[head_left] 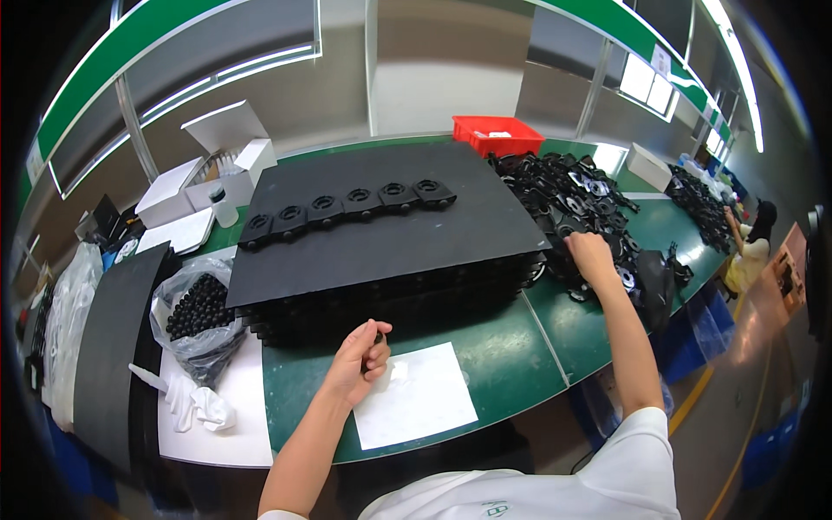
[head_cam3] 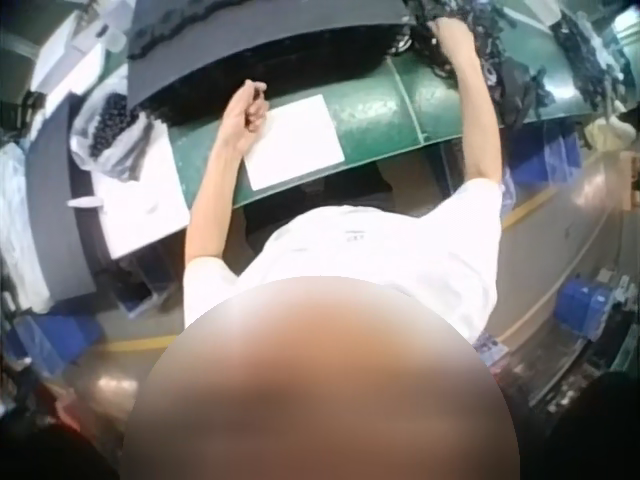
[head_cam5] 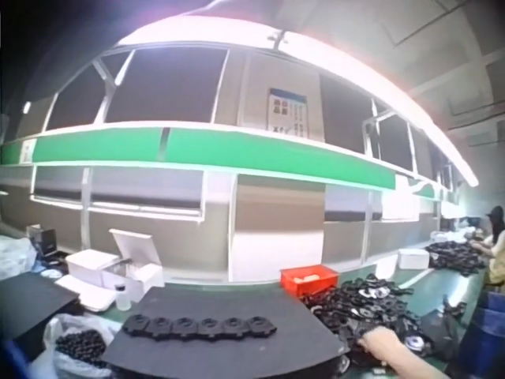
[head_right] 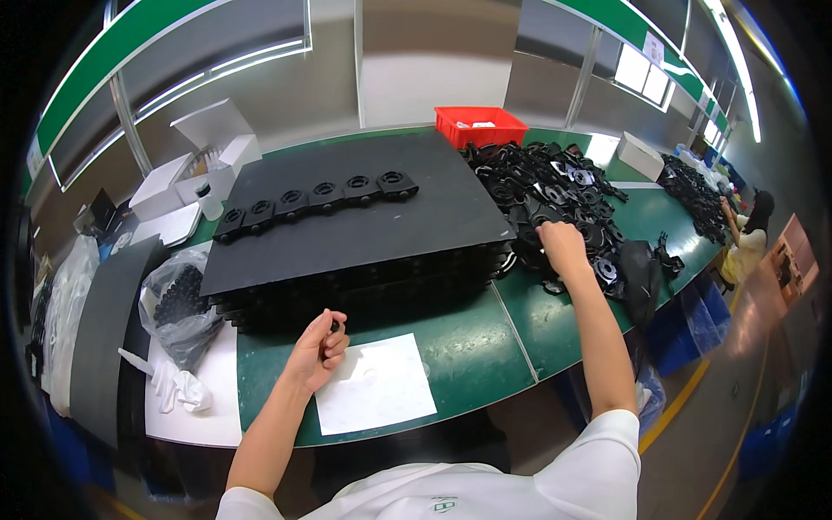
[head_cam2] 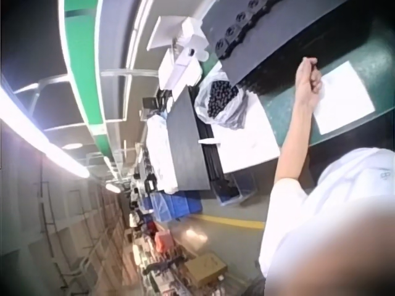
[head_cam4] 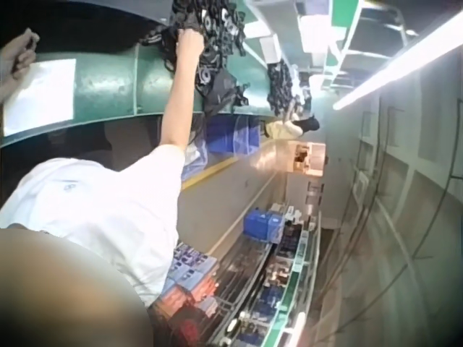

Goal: Assembling small plastic components into light fixture bases on a factory assembly line.

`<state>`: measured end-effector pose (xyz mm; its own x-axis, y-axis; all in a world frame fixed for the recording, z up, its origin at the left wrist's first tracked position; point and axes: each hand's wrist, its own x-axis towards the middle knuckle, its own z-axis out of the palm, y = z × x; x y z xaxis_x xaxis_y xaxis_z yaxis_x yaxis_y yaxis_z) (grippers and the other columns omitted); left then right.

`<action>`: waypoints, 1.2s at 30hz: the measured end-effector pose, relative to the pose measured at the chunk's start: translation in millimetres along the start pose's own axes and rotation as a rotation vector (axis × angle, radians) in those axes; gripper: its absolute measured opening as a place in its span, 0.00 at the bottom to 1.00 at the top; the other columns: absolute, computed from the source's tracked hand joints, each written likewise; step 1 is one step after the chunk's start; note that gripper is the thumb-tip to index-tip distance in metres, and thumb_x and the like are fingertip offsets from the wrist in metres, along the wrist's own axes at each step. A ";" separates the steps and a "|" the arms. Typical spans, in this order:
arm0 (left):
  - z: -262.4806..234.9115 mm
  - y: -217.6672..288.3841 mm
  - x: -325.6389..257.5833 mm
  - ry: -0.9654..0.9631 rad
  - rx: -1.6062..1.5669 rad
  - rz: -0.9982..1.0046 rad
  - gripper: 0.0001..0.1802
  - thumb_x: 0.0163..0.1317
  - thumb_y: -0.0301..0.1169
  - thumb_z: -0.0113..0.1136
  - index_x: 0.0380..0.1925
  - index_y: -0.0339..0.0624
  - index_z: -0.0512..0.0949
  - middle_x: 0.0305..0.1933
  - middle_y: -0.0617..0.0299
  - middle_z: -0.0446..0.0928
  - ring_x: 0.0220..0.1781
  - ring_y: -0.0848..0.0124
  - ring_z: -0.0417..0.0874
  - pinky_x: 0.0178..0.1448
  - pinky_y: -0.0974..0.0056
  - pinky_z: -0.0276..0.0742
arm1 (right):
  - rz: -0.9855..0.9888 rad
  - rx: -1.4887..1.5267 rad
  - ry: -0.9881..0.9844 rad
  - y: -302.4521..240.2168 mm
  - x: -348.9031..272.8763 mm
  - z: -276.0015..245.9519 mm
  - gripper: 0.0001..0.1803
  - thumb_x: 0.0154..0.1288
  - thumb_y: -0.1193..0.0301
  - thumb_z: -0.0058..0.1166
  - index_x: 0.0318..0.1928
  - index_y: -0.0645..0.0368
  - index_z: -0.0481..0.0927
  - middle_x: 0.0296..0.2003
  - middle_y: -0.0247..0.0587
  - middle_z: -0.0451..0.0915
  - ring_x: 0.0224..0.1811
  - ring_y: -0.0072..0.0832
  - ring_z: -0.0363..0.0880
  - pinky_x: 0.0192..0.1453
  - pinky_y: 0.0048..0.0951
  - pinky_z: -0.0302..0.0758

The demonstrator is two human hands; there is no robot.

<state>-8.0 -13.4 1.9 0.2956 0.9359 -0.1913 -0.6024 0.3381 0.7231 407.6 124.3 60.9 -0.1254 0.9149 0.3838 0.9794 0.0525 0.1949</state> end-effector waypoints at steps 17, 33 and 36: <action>-5.0 -3.4 2.3 -0.039 0.026 0.045 0.09 0.62 0.29 0.55 0.43 0.47 0.75 0.35 0.66 0.74 0.24 0.83 0.62 0.18 0.81 0.51 | 0.127 1.379 -0.149 -153.5 -127.0 -58.8 0.08 0.60 0.73 0.56 0.38 0.65 0.79 0.27 0.33 0.80 0.29 0.16 0.73 0.34 0.19 0.69; -5.1 -5.1 4.2 -0.061 0.016 0.059 0.12 0.60 0.32 0.59 0.43 0.44 0.76 0.36 0.65 0.75 0.22 0.85 0.62 0.18 0.81 0.52 | 0.034 1.726 -0.367 -237.6 -167.3 -28.9 0.06 0.64 0.78 0.48 0.42 0.64 0.71 0.31 0.33 0.76 0.32 0.14 0.70 0.36 0.17 0.68; -6.9 -6.5 4.8 -0.061 0.011 0.056 0.12 0.59 0.31 0.59 0.44 0.44 0.76 0.37 0.64 0.75 0.22 0.85 0.62 0.18 0.81 0.53 | -0.020 1.682 -0.333 -239.4 -167.8 -26.2 0.06 0.64 0.78 0.48 0.42 0.65 0.71 0.32 0.36 0.76 0.31 0.18 0.72 0.35 0.20 0.69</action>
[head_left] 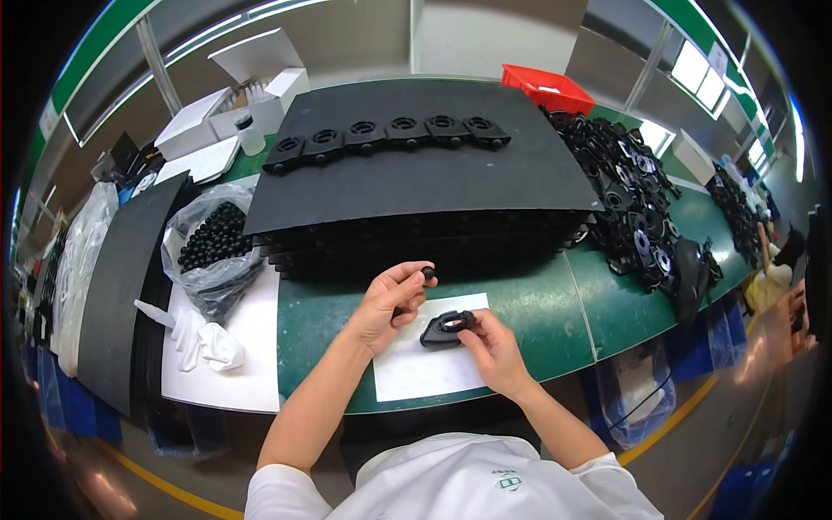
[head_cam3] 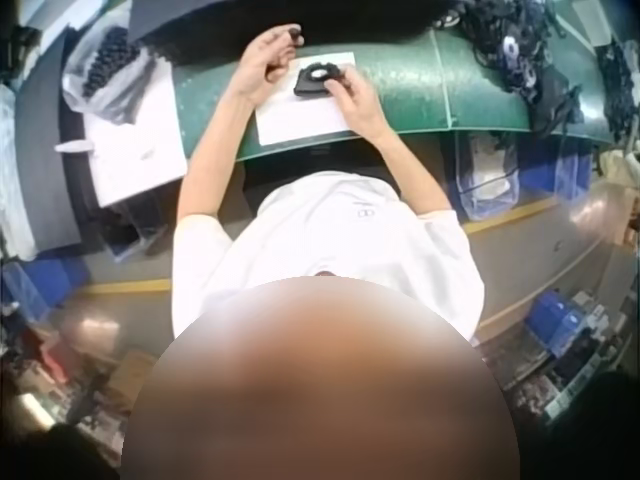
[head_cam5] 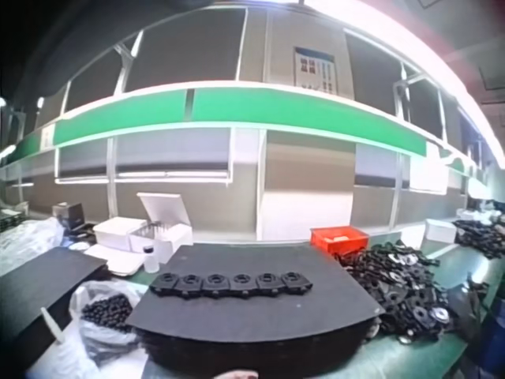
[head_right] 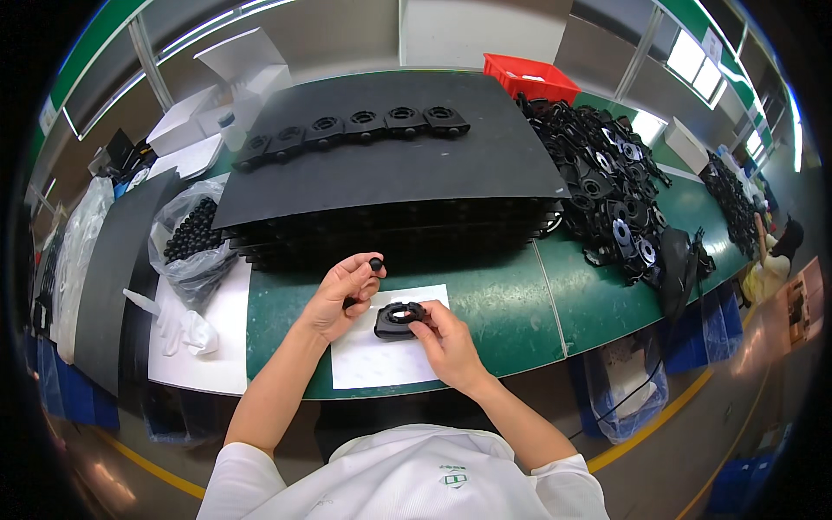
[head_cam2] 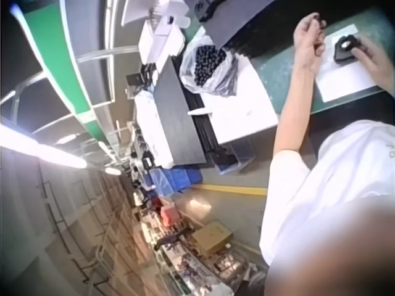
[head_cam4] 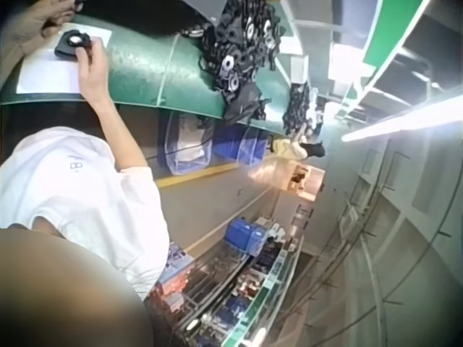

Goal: Assembling small plastic components into light fixture bases on a factory assembly line.

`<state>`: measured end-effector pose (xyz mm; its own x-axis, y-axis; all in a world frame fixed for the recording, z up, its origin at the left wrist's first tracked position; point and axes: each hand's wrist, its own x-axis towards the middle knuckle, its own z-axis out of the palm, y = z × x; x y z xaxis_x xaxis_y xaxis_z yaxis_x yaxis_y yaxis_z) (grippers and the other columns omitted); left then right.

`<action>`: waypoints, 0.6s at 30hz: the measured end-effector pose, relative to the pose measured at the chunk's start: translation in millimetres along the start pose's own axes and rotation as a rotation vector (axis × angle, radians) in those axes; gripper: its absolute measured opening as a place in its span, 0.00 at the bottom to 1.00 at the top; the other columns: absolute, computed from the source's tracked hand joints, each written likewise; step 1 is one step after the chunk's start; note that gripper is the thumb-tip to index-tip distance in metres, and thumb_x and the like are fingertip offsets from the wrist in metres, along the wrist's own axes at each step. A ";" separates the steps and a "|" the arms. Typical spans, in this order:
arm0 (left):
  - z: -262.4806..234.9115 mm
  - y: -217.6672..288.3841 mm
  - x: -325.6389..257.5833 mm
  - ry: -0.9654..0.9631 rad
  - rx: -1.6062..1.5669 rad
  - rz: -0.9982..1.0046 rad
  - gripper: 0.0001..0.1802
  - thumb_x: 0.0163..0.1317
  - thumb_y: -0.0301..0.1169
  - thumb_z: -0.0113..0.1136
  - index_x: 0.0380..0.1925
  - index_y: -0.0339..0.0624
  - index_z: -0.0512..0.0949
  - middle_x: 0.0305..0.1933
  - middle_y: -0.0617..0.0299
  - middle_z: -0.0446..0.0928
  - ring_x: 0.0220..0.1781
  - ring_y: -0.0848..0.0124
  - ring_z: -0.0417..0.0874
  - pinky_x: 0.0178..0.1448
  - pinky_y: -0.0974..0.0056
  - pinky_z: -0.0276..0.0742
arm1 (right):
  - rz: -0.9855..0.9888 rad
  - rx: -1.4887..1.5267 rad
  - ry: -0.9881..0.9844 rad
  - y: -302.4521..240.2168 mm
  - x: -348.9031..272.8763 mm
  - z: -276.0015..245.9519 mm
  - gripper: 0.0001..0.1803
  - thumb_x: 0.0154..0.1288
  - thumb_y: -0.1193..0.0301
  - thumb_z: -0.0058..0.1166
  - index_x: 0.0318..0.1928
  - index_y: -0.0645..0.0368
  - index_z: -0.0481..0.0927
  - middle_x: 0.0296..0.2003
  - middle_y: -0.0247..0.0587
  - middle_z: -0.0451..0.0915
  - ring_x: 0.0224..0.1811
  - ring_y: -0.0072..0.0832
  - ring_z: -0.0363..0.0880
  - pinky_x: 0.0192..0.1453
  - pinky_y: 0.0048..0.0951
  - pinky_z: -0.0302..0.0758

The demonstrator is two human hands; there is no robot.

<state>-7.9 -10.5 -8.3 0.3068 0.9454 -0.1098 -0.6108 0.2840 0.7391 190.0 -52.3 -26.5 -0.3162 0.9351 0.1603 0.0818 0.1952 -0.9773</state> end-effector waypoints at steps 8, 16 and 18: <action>-1.1 -0.2 0.2 -0.013 0.000 -0.003 0.13 0.59 0.31 0.60 0.45 0.43 0.76 0.38 0.64 0.75 0.22 0.85 0.61 0.19 0.81 0.53 | -0.078 -0.181 0.029 0.3 -1.5 -1.9 0.08 0.61 0.80 0.49 0.42 0.64 0.71 0.32 0.43 0.73 0.31 0.30 0.72 0.35 0.25 0.69; 2.6 1.8 -1.2 -0.001 0.020 0.000 0.16 0.59 0.28 0.59 0.48 0.42 0.74 0.40 0.63 0.75 0.23 0.85 0.61 0.19 0.81 0.53 | -0.253 -0.434 -0.031 -14.3 0.0 1.6 0.09 0.58 0.80 0.52 0.40 0.62 0.73 0.32 0.44 0.72 0.31 0.37 0.73 0.34 0.30 0.71; 3.4 1.8 -1.8 -0.003 0.034 0.002 0.17 0.58 0.27 0.59 0.49 0.42 0.74 0.40 0.64 0.75 0.23 0.85 0.61 0.19 0.81 0.52 | -0.275 -0.425 -0.029 -13.5 0.7 2.6 0.09 0.58 0.80 0.53 0.40 0.62 0.74 0.31 0.44 0.71 0.31 0.38 0.73 0.34 0.31 0.70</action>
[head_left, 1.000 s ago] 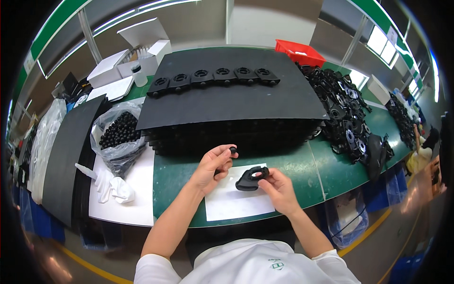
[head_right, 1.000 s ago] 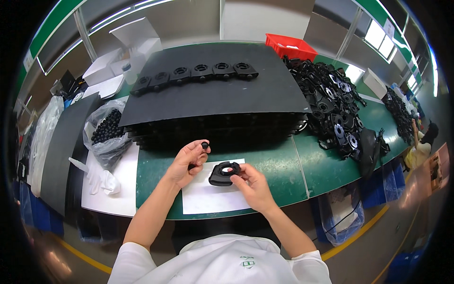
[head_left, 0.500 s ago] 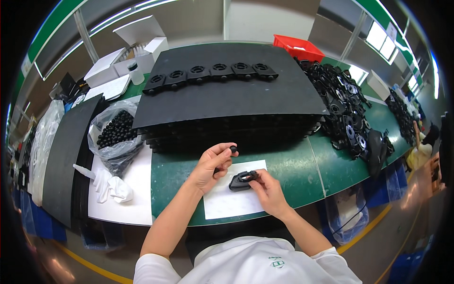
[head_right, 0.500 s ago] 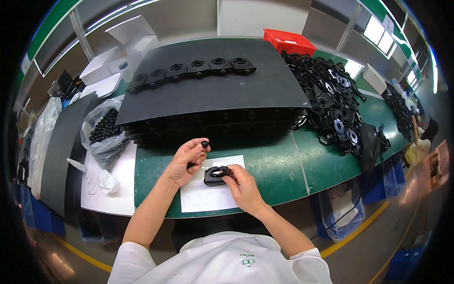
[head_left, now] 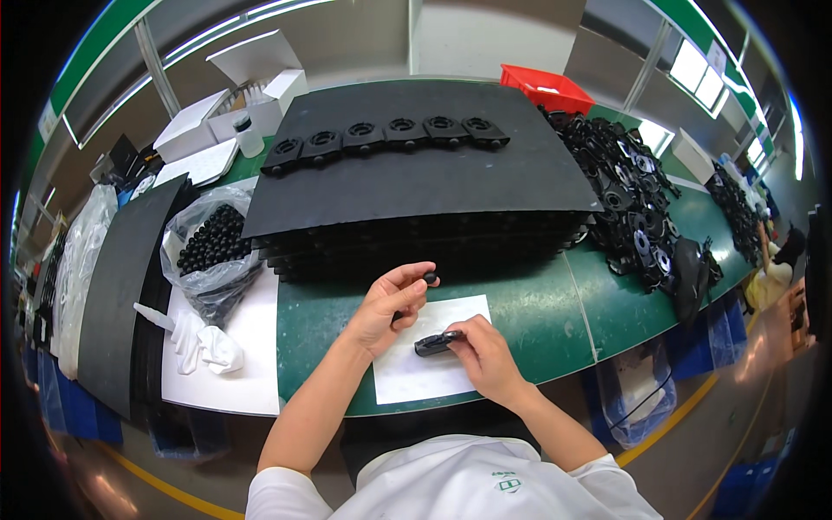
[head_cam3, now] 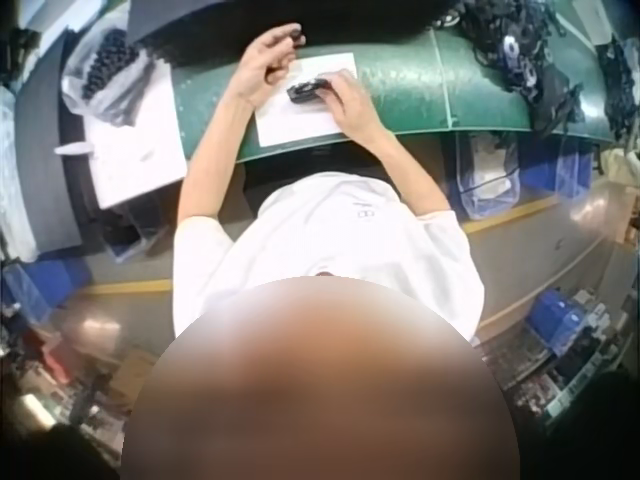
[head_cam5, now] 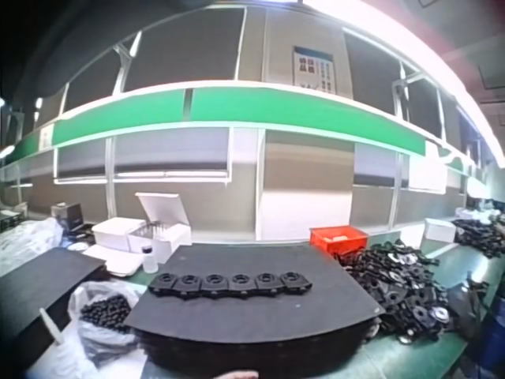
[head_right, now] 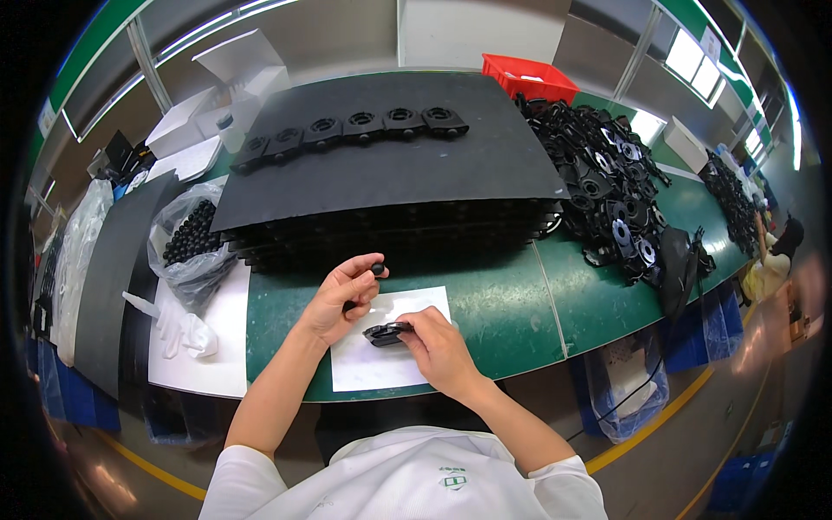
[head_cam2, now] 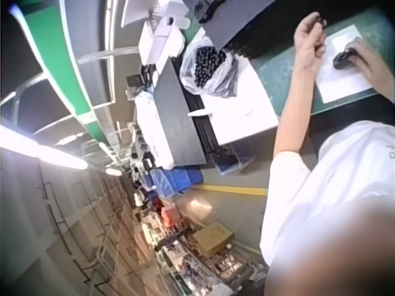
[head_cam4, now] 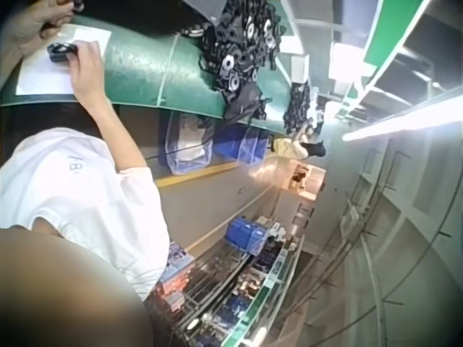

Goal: Assembling small plastic components into light fixture bases on a factory assembly line.

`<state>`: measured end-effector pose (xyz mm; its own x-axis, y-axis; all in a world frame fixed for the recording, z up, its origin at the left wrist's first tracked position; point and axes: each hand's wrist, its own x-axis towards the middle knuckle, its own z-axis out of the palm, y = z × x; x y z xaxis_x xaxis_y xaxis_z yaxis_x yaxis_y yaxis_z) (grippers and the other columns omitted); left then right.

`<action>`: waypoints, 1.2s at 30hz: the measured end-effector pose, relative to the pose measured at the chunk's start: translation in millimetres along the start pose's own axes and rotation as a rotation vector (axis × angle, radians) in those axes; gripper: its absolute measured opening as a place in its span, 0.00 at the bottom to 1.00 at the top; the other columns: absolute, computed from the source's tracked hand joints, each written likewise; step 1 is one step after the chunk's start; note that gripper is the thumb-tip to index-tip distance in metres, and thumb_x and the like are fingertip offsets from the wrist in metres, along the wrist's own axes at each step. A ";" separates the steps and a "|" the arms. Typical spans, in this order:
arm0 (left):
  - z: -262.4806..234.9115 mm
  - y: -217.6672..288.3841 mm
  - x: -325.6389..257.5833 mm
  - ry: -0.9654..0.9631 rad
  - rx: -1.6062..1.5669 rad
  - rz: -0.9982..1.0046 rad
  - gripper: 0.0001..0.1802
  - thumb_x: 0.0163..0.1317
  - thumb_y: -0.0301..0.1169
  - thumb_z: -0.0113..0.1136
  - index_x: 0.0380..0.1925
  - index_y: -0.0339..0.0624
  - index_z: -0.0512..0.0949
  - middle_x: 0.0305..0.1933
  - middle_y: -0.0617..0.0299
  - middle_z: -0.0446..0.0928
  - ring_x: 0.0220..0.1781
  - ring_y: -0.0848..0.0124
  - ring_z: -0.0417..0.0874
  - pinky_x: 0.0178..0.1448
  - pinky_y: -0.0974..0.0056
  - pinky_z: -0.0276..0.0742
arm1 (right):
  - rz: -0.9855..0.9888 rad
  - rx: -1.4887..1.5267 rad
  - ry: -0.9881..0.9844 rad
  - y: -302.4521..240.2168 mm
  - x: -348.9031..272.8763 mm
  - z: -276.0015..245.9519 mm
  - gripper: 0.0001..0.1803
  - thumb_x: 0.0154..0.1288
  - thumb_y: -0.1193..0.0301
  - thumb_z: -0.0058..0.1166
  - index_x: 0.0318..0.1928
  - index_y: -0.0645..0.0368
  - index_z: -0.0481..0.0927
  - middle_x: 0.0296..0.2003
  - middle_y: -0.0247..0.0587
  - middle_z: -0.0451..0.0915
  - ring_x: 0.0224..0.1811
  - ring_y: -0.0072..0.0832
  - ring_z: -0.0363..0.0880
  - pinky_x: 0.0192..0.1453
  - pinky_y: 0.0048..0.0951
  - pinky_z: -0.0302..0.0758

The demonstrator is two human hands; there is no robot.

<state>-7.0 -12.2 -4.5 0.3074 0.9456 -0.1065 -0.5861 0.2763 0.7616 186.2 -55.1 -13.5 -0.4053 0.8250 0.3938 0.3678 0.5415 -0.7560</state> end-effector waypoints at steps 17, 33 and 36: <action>20.0 -2.8 -6.6 -0.071 0.463 0.034 0.12 0.53 0.24 0.63 0.40 0.41 0.79 0.33 0.70 0.77 0.32 0.84 0.73 0.31 0.78 0.64 | 0.498 1.396 0.144 26.9 -1.3 -16.7 0.09 0.69 0.72 0.43 0.48 0.48 0.70 0.47 0.34 0.76 0.48 0.23 0.72 0.52 0.29 0.68; 24.2 -3.0 -8.4 -0.071 0.563 -0.039 0.14 0.55 0.25 0.59 0.43 0.41 0.80 0.32 0.69 0.78 0.31 0.84 0.72 0.31 0.78 0.65 | 0.438 1.361 0.145 24.1 0.6 -15.8 0.06 0.69 0.69 0.43 0.45 0.49 0.69 0.48 0.34 0.75 0.48 0.21 0.73 0.53 0.29 0.69; 25.0 -4.6 -8.2 -0.068 0.555 -0.014 0.13 0.54 0.24 0.59 0.42 0.41 0.81 0.32 0.69 0.78 0.30 0.84 0.72 0.30 0.78 0.65 | 0.420 1.347 0.135 25.1 0.8 -15.4 0.06 0.70 0.69 0.43 0.45 0.49 0.69 0.48 0.34 0.75 0.48 0.22 0.73 0.54 0.29 0.69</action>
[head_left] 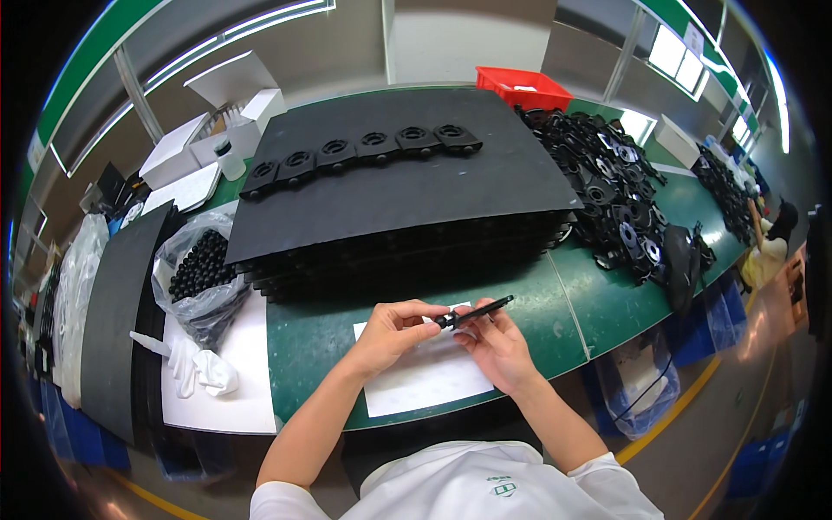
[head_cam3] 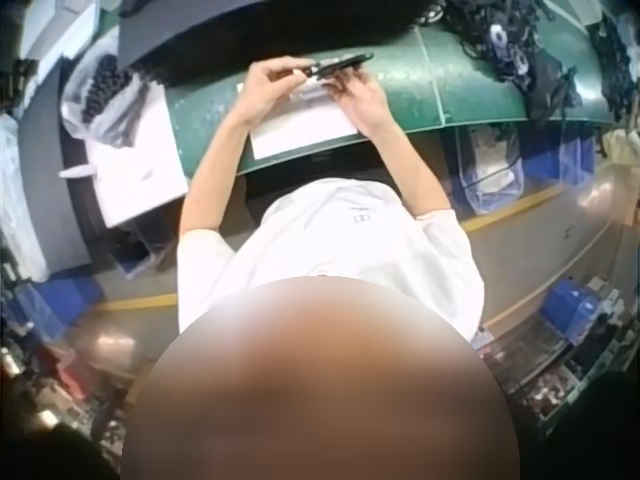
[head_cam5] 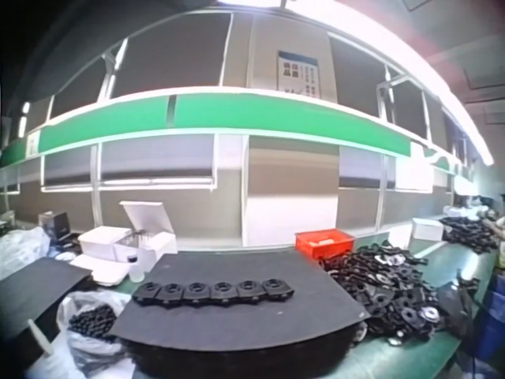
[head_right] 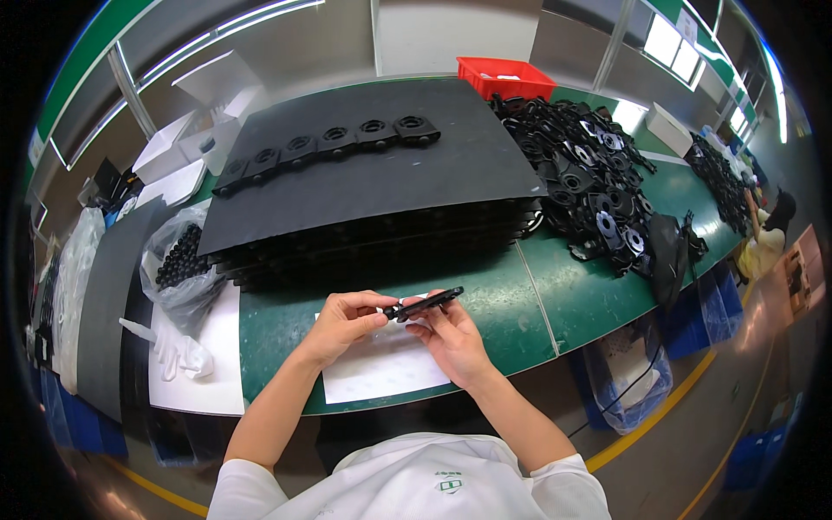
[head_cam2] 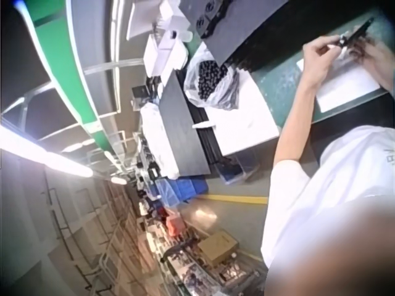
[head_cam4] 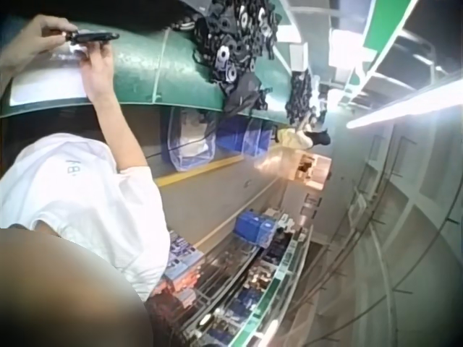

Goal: Assembling small plastic components into light fixture bases on a factory assembly line.

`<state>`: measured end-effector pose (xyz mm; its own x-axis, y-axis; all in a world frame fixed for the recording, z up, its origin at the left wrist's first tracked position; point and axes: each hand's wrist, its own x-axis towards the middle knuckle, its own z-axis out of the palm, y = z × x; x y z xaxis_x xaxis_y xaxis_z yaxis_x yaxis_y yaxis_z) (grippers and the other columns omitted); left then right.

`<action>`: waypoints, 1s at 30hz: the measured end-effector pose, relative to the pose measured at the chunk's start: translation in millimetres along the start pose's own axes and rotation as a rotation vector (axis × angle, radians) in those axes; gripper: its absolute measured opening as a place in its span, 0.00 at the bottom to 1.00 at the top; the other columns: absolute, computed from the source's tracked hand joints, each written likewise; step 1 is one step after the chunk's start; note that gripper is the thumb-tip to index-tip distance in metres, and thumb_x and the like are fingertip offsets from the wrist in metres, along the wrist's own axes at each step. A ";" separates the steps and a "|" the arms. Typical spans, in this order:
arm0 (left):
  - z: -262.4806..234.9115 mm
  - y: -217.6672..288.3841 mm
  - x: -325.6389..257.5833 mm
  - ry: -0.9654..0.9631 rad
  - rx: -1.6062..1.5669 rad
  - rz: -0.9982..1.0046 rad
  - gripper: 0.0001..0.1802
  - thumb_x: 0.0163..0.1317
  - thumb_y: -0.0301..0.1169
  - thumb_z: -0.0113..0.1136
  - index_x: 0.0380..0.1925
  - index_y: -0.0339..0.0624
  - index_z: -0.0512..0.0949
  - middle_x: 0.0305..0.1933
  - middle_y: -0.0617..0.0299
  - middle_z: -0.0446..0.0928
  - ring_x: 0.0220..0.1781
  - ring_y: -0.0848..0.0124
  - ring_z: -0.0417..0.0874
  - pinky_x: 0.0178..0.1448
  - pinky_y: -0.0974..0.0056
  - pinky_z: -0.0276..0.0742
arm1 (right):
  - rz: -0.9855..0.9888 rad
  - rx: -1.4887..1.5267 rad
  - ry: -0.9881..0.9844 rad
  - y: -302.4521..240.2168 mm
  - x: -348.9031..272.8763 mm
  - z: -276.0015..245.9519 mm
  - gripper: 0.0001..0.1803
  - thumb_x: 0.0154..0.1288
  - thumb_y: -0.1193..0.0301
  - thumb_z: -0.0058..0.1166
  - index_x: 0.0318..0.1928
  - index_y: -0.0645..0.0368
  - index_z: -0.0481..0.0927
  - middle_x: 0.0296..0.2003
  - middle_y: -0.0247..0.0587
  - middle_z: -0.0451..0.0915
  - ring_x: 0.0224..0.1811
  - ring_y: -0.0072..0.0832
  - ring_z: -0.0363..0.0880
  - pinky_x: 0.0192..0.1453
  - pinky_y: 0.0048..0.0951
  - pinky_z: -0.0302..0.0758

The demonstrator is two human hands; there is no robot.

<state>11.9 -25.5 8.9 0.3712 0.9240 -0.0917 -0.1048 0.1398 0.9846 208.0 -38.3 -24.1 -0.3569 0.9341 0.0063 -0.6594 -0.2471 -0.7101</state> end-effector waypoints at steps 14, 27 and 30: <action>0.2 -11.8 2.5 0.105 0.304 0.376 0.11 0.40 0.28 0.73 0.21 0.39 0.77 0.22 0.71 0.71 0.20 0.83 0.61 0.23 0.74 0.54 | 0.014 -0.239 0.080 -4.3 0.4 9.2 0.13 0.67 0.70 0.48 0.49 0.61 0.69 0.31 0.32 0.76 0.28 0.16 0.72 0.35 0.18 0.70; -21.6 -4.4 4.9 0.187 -0.389 0.036 0.16 0.62 0.35 0.54 0.47 0.38 0.72 0.30 0.67 0.74 0.25 0.84 0.66 0.27 0.79 0.60 | -0.683 -0.982 0.107 -140.8 98.2 57.4 0.14 0.61 0.76 0.52 0.47 0.63 0.68 0.21 0.28 0.73 0.23 0.12 0.66 0.27 0.16 0.62; -22.4 -4.3 10.3 0.137 -0.597 -0.010 0.18 0.63 0.37 0.53 0.48 0.35 0.71 0.37 0.61 0.74 0.34 0.77 0.71 0.32 0.76 0.65 | -0.751 -1.239 0.312 -182.7 163.2 4.5 0.15 0.62 0.73 0.52 0.47 0.66 0.70 0.27 0.37 0.78 0.30 0.17 0.73 0.36 0.20 0.69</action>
<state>-4.5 -8.5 0.4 0.2573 0.9534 -0.1577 -0.6158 0.2876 0.7335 267.3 158.1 109.8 0.0630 0.7969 0.6008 0.4074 0.5291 -0.7444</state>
